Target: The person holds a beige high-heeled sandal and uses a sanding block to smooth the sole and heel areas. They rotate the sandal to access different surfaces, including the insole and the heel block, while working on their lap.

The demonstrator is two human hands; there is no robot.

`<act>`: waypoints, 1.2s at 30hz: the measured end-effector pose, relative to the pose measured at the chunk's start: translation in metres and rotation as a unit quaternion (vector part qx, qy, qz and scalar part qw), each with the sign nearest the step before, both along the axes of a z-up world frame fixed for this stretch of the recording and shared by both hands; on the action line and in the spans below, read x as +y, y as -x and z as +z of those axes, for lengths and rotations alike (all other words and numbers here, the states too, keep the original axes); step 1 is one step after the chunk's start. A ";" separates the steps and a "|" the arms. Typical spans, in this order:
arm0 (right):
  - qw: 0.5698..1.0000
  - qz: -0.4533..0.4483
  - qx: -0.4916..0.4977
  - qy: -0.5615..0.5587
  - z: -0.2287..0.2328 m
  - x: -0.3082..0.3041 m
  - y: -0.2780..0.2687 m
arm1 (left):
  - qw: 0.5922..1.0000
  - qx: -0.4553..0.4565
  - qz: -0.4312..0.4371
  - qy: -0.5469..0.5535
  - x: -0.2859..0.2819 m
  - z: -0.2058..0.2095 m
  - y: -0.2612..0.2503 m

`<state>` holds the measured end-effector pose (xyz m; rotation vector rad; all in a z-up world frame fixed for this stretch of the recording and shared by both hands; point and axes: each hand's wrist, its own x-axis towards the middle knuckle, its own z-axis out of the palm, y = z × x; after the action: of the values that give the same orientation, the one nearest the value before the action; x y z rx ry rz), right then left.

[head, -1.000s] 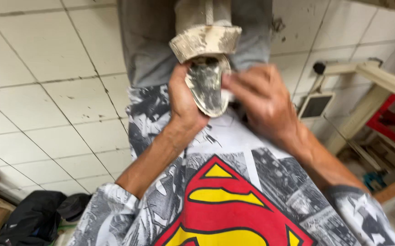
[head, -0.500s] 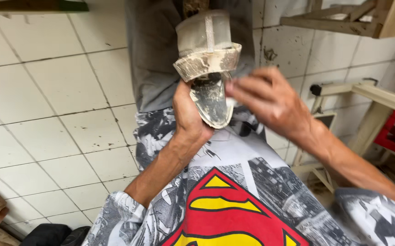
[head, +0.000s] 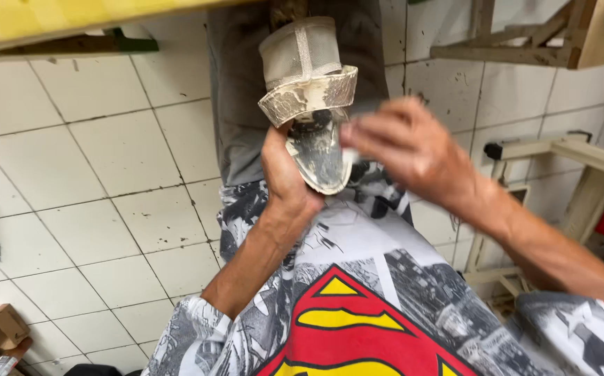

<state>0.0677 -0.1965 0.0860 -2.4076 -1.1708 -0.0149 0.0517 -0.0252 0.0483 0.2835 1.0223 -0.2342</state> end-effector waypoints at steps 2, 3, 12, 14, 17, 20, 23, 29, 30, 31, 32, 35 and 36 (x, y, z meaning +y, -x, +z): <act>0.999 0.046 0.007 -0.027 0.009 0.009 0.020 | 0.997 -0.024 -0.028 0.074 0.005 -0.008 0.003; 0.999 0.047 0.006 -0.027 -0.002 0.005 0.012 | 0.997 -0.025 -0.028 0.074 0.004 -0.008 0.004; 0.998 0.057 0.023 -0.022 -0.013 -0.006 0.011 | 0.999 0.003 -0.043 0.005 -0.001 -0.007 0.003; 0.999 0.003 -0.033 0.015 -0.015 -0.006 -0.012 | 0.997 -0.029 0.014 0.065 -0.002 -0.009 -0.007; 0.998 0.045 0.016 -0.045 0.022 0.014 0.010 | 0.996 -0.004 -0.054 0.071 0.003 -0.001 -0.002; 0.998 -0.025 -0.039 -0.040 -0.024 -0.010 -0.008 | 0.999 0.034 0.010 -0.032 -0.010 -0.020 0.003; 0.991 -0.095 0.047 -0.087 0.014 -0.014 -0.016 | 0.999 0.031 -0.003 -0.033 -0.006 -0.002 -0.004; 0.990 -0.060 0.080 -0.098 0.023 0.005 0.004 | 0.995 -0.070 -0.016 0.063 0.000 0.000 -0.006; 0.990 -0.059 0.078 -0.100 0.020 0.008 0.004 | 0.995 -0.072 -0.015 0.061 0.001 -0.003 -0.006; 0.992 -0.053 0.063 -0.094 0.017 0.011 0.004 | 0.994 -0.076 -0.010 0.083 0.001 -0.006 -0.006; 0.994 -0.049 0.051 -0.085 0.015 0.012 0.007 | 0.991 -0.076 -0.007 0.108 0.001 -0.008 -0.003; 0.996 -0.054 -0.009 -0.069 -0.012 0.014 0.018 | 0.995 -0.083 0.011 0.058 0.002 -0.018 -0.002; 0.996 -0.053 -0.008 -0.071 -0.004 0.016 0.018 | 0.995 -0.082 0.013 0.056 0.003 -0.018 -0.002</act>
<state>0.0494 -0.1804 0.0816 -2.3440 -1.0125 -0.1455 0.0532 -0.0224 0.0302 0.1842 0.8474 -0.2406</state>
